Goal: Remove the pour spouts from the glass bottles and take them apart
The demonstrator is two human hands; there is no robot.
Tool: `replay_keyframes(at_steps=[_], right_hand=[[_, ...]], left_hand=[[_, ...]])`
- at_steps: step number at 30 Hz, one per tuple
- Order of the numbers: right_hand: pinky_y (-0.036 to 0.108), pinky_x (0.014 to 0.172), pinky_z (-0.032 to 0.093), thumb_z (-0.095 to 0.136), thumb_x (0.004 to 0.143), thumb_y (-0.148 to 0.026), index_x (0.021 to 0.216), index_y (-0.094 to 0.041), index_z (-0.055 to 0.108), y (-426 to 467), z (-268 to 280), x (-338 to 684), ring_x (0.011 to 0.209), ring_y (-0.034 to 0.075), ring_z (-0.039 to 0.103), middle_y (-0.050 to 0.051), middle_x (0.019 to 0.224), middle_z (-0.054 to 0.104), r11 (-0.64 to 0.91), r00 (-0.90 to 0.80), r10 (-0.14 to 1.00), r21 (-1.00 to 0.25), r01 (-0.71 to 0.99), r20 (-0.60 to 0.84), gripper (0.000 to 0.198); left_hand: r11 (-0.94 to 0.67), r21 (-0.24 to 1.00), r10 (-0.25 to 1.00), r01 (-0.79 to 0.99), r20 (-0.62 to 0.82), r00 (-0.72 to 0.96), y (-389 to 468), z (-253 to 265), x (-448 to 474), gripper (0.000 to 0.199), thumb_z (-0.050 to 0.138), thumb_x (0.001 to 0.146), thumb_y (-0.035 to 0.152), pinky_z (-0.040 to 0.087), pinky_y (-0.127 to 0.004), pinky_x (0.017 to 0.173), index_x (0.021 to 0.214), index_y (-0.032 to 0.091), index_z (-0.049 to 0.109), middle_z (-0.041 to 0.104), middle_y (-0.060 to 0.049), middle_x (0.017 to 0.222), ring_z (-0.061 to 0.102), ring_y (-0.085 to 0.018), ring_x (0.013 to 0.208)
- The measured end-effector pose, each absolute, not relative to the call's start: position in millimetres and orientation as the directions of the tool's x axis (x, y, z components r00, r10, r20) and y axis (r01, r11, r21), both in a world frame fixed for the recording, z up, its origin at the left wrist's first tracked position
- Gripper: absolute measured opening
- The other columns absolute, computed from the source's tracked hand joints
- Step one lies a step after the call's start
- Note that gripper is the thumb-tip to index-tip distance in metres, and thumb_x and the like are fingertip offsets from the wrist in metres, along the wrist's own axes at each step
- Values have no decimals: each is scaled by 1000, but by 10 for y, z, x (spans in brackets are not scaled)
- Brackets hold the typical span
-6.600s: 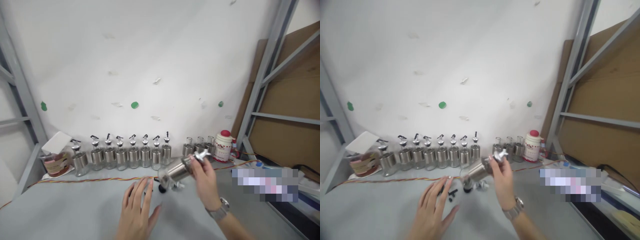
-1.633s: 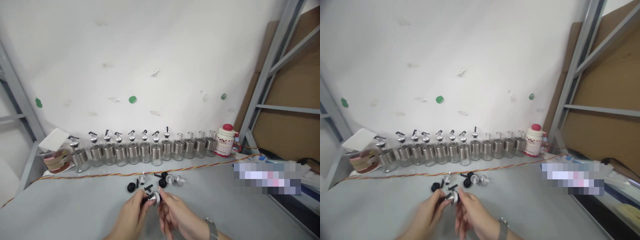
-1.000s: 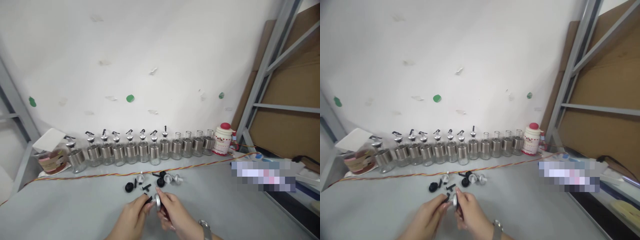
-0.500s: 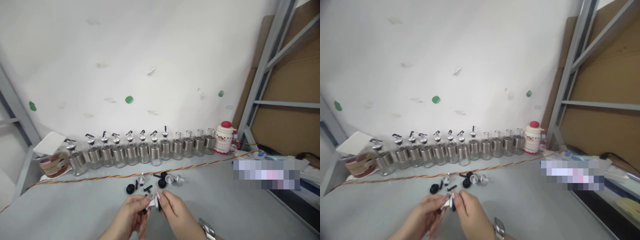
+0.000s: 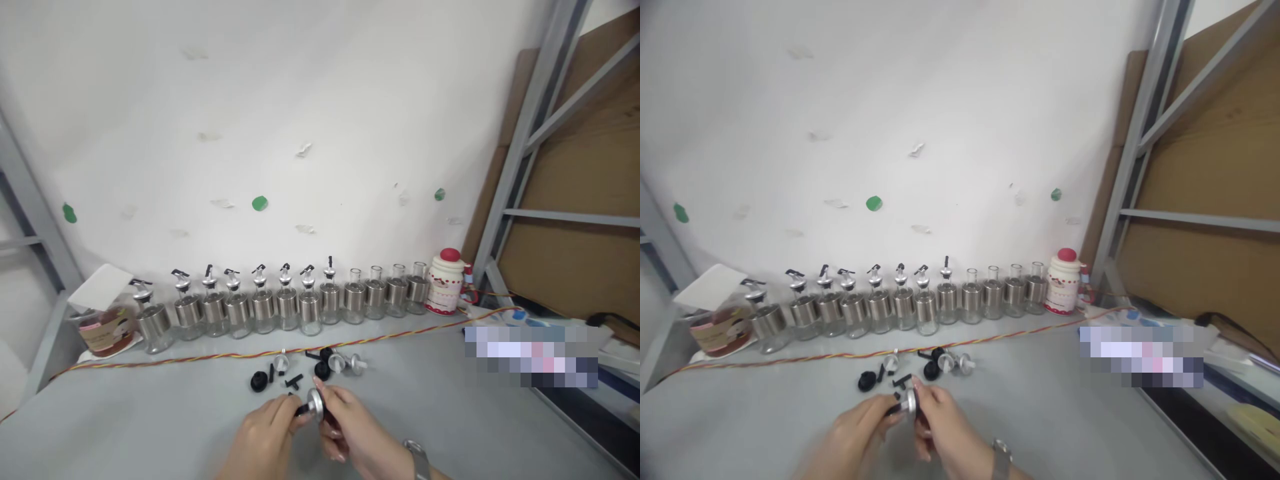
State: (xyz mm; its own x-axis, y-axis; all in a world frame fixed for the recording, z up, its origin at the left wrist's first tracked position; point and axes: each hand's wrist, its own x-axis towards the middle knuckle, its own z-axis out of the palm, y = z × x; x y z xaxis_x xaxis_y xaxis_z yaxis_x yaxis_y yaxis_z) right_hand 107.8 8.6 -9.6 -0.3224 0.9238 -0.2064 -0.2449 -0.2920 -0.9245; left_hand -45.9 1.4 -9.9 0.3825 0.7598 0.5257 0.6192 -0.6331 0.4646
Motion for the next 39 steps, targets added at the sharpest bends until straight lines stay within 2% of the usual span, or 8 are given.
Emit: replay_keyframes(at_steps=[7,16,19,21,24,29,34,39], right_hand=[[20,34,26,29,79,-61,64,-21,38,30,-78,1083,33,7,31,-9,41,30,72,-192,980,-988,134,45,44],[29,60,35,22,90,-39,72,-19,46,-78,173,1341,66,17,43,5,69,48,766,-454,634,-428,480,626,36],[29,63,36,30,89,-35,78,-19,48,-42,229,1363,69,17,44,4,74,50,732,-461,680,-492,472,570,26],[27,62,36,32,88,-36,75,-20,46,-23,225,1327,66,15,45,1,71,49,598,-380,800,-676,431,465,25],[22,49,36,30,86,-48,67,-21,42,12,129,1214,50,11,41,-4,54,41,237,-254,952,-938,254,172,35],[18,28,23,26,76,-65,63,-20,42,95,-66,1076,27,8,33,-7,36,37,-297,-321,901,-954,28,-290,49],[17,31,27,32,78,-61,65,-20,40,68,-44,1098,30,7,33,-11,36,32,-76,-169,981,-993,96,-91,43],[21,47,35,27,88,-44,66,-21,38,-46,105,1167,49,10,42,-5,53,42,262,-143,964,-880,397,223,33]], left_hand=[[-111,973,970,203,62,234,-32,-30,-321,37,44,77,51,34,-18,34,57,20,47,44,5,33,45,-10,29],[345,910,879,-229,-228,419,-66,122,-302,40,62,63,52,24,-14,27,51,15,50,38,8,30,28,-2,22],[147,984,949,-104,-110,295,-80,41,-314,39,51,71,53,27,-16,29,56,17,49,39,7,32,34,-6,24],[-181,975,972,128,158,172,-93,-24,-338,32,47,77,48,36,-19,39,64,19,53,47,4,39,46,-10,34],[-571,694,815,439,541,206,-95,-99,-402,16,48,80,33,41,-20,53,79,22,59,56,0,54,52,-12,49],[-718,368,658,590,636,403,-39,-132,-508,13,50,80,21,41,-19,55,91,21,57,61,-3,65,56,-14,56],[-660,558,748,503,548,375,-53,-92,-459,15,41,84,26,40,-18,49,90,22,55,56,2,55,51,-10,44],[-175,942,973,286,121,196,-47,-62,-330,35,41,80,48,30,-18,34,61,19,49,40,7,34,40,-8,28]])
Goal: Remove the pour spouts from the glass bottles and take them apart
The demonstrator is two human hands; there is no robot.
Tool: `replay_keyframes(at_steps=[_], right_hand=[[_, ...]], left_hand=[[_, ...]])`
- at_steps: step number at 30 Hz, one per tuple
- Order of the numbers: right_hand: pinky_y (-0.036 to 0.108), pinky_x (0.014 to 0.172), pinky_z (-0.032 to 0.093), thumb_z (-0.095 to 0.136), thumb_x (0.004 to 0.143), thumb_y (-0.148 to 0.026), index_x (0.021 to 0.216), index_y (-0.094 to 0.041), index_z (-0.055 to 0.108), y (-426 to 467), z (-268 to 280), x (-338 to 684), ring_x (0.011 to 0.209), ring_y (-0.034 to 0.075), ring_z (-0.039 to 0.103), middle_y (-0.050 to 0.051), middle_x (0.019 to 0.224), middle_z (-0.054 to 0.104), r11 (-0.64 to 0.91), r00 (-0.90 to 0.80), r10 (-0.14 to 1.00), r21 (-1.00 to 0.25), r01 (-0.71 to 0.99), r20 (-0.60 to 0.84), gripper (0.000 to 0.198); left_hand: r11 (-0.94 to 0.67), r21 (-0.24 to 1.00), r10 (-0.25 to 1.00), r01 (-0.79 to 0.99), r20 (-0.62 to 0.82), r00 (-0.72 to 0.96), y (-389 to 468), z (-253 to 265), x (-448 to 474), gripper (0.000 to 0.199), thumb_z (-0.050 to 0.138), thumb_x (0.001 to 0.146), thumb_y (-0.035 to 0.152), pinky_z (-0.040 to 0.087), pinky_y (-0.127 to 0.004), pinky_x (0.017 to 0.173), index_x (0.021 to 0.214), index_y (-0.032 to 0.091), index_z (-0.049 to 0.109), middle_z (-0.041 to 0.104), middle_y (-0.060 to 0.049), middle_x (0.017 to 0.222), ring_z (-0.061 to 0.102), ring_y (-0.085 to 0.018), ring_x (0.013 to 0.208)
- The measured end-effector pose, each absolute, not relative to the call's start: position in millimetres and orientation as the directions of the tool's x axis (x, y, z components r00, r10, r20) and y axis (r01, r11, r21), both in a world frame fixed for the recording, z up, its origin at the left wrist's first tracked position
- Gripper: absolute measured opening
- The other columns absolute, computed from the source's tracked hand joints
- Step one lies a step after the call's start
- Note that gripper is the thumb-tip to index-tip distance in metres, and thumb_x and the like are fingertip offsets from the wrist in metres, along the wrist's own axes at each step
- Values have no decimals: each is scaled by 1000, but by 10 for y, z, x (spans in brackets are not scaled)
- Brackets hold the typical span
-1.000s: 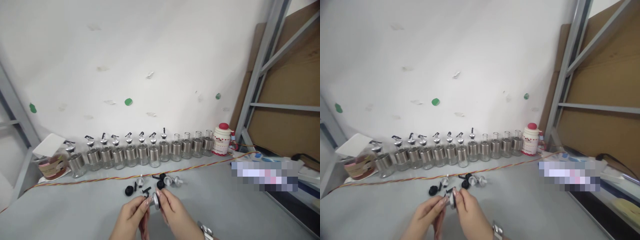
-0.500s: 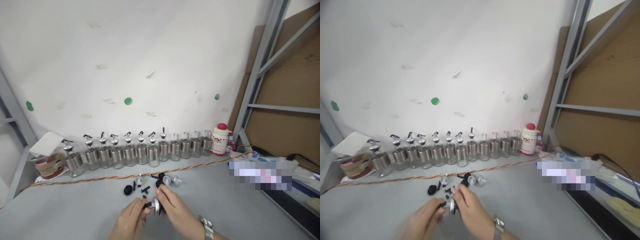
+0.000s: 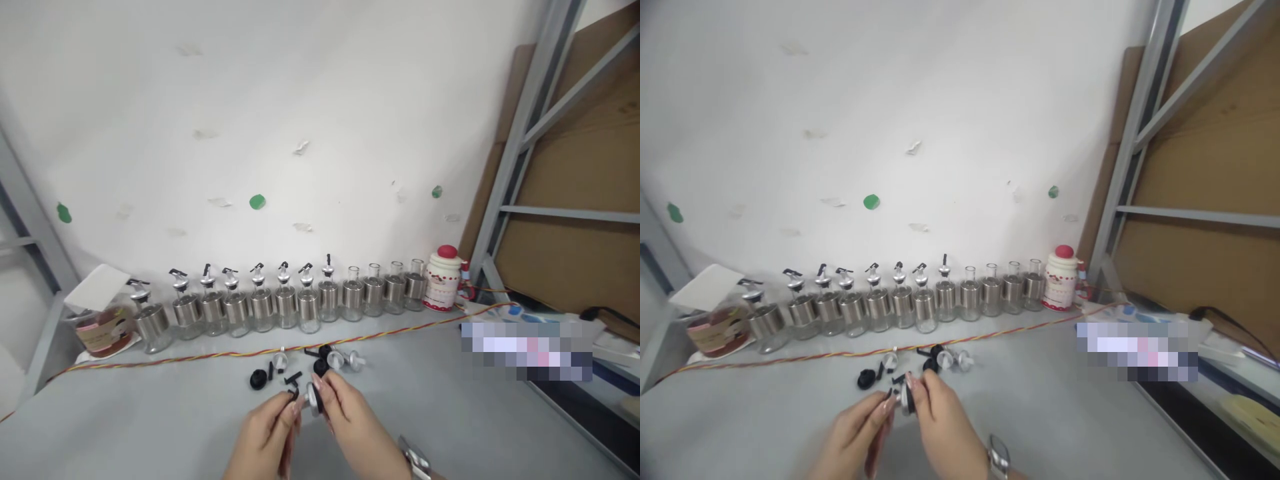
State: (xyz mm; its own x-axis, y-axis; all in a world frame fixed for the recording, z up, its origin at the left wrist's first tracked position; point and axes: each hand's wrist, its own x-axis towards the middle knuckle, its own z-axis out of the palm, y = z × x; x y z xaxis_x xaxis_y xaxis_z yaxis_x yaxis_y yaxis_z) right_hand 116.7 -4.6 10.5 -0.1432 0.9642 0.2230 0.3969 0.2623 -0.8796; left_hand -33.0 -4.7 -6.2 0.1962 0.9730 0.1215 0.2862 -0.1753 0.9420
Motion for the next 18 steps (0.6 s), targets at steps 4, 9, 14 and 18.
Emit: replay_keyframes(at_steps=[4,9,14,18], right_hand=[[26,59,39,26,89,-35,74,-19,42,-62,100,1219,65,15,48,2,70,50,490,-254,869,-663,566,425,27],[28,66,42,24,89,-40,83,-18,46,5,76,1313,73,17,52,6,79,55,642,-345,744,-470,606,573,32],[26,61,40,26,89,-40,80,-18,48,241,240,1645,68,17,57,5,73,59,270,-33,852,-385,882,523,32],[28,52,38,33,86,-41,74,-16,56,488,211,1942,63,24,62,11,69,65,-17,62,935,-131,991,349,36]], left_hand=[[204,977,926,-67,-170,338,13,-20,-282,43,49,69,58,17,-16,25,52,19,43,33,9,28,32,-6,20],[431,860,859,-272,-299,416,32,31,-310,48,57,58,61,14,-15,20,44,20,37,24,12,26,17,-2,18],[362,884,921,-297,-289,261,126,50,-385,49,61,55,60,17,-15,23,43,19,37,27,11,26,26,-3,18],[292,934,955,-207,-273,116,205,31,-381,51,59,52,65,20,-16,24,44,18,41,32,9,25,31,-5,19]])
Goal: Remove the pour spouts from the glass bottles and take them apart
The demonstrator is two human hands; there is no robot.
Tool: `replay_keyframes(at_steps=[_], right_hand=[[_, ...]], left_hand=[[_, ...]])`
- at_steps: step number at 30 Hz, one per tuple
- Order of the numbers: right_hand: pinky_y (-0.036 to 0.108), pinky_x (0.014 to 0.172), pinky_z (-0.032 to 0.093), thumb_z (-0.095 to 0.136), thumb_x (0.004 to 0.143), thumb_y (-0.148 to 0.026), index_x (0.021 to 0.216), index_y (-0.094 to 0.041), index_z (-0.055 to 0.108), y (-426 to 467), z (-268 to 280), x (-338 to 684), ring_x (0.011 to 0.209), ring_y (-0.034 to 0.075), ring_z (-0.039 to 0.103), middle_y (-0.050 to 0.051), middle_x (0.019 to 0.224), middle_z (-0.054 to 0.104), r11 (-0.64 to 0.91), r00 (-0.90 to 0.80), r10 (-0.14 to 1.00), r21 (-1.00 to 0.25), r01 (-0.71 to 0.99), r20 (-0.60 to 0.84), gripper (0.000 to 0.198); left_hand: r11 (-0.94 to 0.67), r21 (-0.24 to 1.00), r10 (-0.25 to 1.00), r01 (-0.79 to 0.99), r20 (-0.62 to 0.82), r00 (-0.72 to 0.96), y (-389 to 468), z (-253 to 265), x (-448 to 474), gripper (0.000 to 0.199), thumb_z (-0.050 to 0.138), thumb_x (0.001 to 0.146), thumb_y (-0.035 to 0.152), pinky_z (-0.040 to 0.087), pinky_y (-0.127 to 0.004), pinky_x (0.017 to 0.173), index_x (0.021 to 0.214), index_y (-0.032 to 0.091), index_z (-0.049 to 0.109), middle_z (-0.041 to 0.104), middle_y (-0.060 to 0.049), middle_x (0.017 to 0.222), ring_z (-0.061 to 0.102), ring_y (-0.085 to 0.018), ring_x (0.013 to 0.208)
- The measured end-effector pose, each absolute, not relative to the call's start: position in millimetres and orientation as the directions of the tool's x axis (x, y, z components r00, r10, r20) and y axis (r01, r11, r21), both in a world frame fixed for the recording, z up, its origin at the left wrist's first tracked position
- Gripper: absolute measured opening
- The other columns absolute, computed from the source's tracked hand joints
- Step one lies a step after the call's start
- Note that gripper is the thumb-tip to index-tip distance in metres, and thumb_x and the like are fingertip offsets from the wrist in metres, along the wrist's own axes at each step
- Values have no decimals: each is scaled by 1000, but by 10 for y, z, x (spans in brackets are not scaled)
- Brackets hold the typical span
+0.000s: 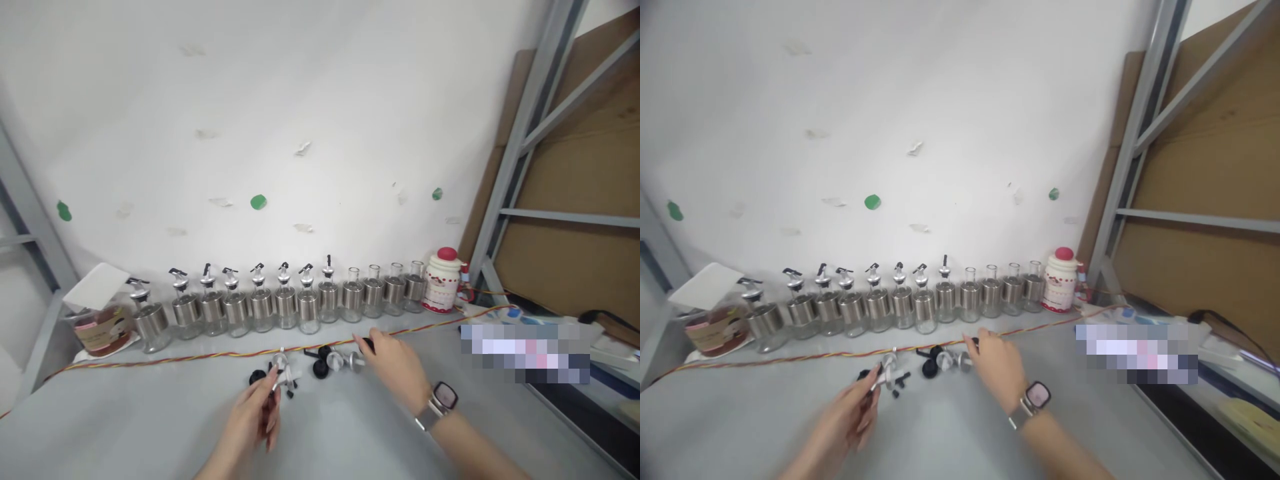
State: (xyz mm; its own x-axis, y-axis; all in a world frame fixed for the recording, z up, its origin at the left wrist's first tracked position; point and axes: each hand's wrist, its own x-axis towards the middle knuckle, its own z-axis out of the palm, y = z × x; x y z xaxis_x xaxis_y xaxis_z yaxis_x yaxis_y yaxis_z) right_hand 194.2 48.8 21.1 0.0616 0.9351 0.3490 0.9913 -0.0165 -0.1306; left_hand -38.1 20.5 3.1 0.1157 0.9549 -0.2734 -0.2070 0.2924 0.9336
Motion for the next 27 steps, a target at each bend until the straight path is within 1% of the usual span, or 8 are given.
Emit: replay_keyframes(at_steps=[5,9,10,13,15,17,21,27], right_hand=[[28,46,37,37,84,-43,71,-15,61,572,111,2032,57,26,64,14,61,67,-35,64,956,-107,994,285,40],[31,55,40,29,87,-43,81,-13,60,401,284,1879,67,27,63,16,75,66,-4,46,943,-125,992,331,44],[29,59,42,28,87,-43,85,-16,59,332,337,1815,71,24,62,12,79,66,53,5,940,-161,986,342,41],[24,70,44,39,85,-42,110,-23,49,109,422,1604,78,16,59,4,96,61,419,-283,900,-475,774,333,33],[25,79,43,50,80,-40,124,-25,36,-14,403,1485,86,16,57,4,106,56,521,-431,852,-553,650,296,48],[29,87,40,55,78,-34,130,-24,29,-89,348,1410,97,19,52,6,114,53,549,-505,825,-569,613,252,59],[33,92,36,57,76,-25,128,-23,34,-118,260,1365,108,23,46,8,120,50,555,-558,806,-581,595,199,57],[27,86,41,60,74,-20,115,-22,49,-85,249,1347,97,20,53,6,104,57,547,-552,802,-654,523,229,43]], left_hand=[[253,960,961,-122,-235,147,225,-72,-373,51,51,58,68,22,-16,25,47,19,43,36,8,24,33,-6,20],[179,983,975,-49,-170,144,182,-108,-379,50,46,63,67,25,-15,27,52,18,44,37,9,28,35,-6,22],[138,990,981,-14,-135,140,160,-106,-373,50,45,65,66,27,-15,27,53,18,44,37,9,29,35,-6,23],[40,995,986,92,-54,155,75,-94,-333,48,42,69,64,29,-15,30,56,18,45,37,9,33,36,-6,27],[39,992,982,123,-61,181,20,-84,-301,49,40,70,65,30,-16,30,58,18,45,37,8,36,36,-6,28],[55,989,978,136,-81,192,-20,-72,-278,49,40,69,66,28,-16,30,60,18,47,37,8,39,35,-6,29],[70,984,978,163,-100,184,-52,-55,-270,48,45,67,64,22,-16,33,62,17,50,35,8,41,31,-5,34],[57,981,973,184,-96,209,-35,-91,-283,47,42,70,64,21,-17,32,60,18,48,35,8,39,31,-6,33]])
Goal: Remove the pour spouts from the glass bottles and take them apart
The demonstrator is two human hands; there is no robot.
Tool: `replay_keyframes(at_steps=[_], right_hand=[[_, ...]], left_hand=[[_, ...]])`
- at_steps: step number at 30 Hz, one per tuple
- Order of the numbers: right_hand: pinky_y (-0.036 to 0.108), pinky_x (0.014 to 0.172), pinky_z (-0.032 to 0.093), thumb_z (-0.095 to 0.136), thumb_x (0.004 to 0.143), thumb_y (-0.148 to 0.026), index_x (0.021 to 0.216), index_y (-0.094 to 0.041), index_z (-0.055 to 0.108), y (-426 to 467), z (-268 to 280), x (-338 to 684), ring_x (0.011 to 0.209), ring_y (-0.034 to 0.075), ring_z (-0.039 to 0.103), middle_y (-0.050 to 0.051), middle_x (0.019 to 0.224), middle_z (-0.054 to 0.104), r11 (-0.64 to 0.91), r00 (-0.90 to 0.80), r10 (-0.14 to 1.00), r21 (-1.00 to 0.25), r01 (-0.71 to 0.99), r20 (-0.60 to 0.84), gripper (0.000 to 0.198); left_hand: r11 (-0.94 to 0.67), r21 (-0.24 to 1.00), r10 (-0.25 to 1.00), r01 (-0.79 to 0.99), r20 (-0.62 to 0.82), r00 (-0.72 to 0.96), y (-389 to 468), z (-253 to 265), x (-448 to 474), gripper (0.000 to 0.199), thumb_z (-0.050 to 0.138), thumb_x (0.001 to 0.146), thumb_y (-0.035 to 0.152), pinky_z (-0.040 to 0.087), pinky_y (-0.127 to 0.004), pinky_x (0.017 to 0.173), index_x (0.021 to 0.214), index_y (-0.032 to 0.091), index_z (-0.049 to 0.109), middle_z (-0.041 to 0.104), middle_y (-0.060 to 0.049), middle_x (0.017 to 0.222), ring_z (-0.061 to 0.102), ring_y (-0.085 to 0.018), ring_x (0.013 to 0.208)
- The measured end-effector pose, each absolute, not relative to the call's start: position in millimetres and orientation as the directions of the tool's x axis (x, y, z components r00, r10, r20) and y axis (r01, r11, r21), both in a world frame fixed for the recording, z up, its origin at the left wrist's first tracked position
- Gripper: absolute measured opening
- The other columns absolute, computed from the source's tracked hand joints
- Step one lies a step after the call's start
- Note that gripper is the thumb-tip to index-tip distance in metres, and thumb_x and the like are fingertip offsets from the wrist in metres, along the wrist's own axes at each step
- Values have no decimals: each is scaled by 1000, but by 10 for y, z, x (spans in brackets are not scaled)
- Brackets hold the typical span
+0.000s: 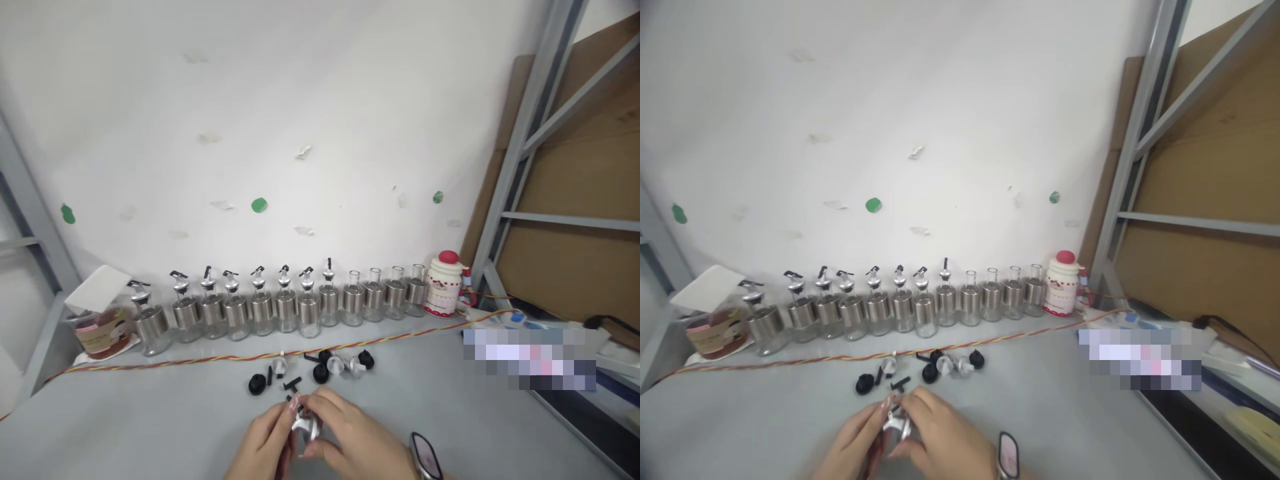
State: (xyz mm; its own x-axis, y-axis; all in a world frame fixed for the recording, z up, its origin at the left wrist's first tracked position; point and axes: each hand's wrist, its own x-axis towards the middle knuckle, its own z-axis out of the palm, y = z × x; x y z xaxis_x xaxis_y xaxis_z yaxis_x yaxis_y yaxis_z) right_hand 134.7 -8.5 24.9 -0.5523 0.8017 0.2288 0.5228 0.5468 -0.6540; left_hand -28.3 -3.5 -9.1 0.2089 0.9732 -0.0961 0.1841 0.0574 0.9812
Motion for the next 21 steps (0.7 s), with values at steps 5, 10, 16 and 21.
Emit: replay_keyframes(at_steps=[5,10,16,21], right_hand=[[26,83,42,53,78,-14,107,-23,54,-80,219,1356,93,18,55,5,101,57,535,-521,815,-672,512,252,30],[25,81,42,55,78,-20,105,-21,55,-74,216,1369,91,17,55,5,98,56,544,-501,813,-692,475,296,27],[25,88,39,56,77,-22,118,-24,46,-86,197,1322,101,17,51,6,109,53,478,-433,855,-756,447,285,42],[29,87,40,57,76,-24,115,-23,49,-99,156,1300,100,19,52,7,110,53,438,-387,883,-764,475,265,41]], left_hand=[[-96,976,963,196,41,267,-18,-125,-295,39,49,70,57,24,-16,32,65,19,44,38,8,47,32,-5,33],[-163,959,967,234,108,230,9,-148,-322,35,48,74,51,28,-16,34,63,19,41,37,7,49,35,-6,37],[-135,978,976,160,104,190,32,-184,-331,37,50,71,54,28,-16,32,61,20,39,36,9,44,35,-6,33],[-49,996,977,71,33,212,81,-204,-348,39,53,69,55,25,-14,28,59,20,37,34,11,36,31,-4,27]])
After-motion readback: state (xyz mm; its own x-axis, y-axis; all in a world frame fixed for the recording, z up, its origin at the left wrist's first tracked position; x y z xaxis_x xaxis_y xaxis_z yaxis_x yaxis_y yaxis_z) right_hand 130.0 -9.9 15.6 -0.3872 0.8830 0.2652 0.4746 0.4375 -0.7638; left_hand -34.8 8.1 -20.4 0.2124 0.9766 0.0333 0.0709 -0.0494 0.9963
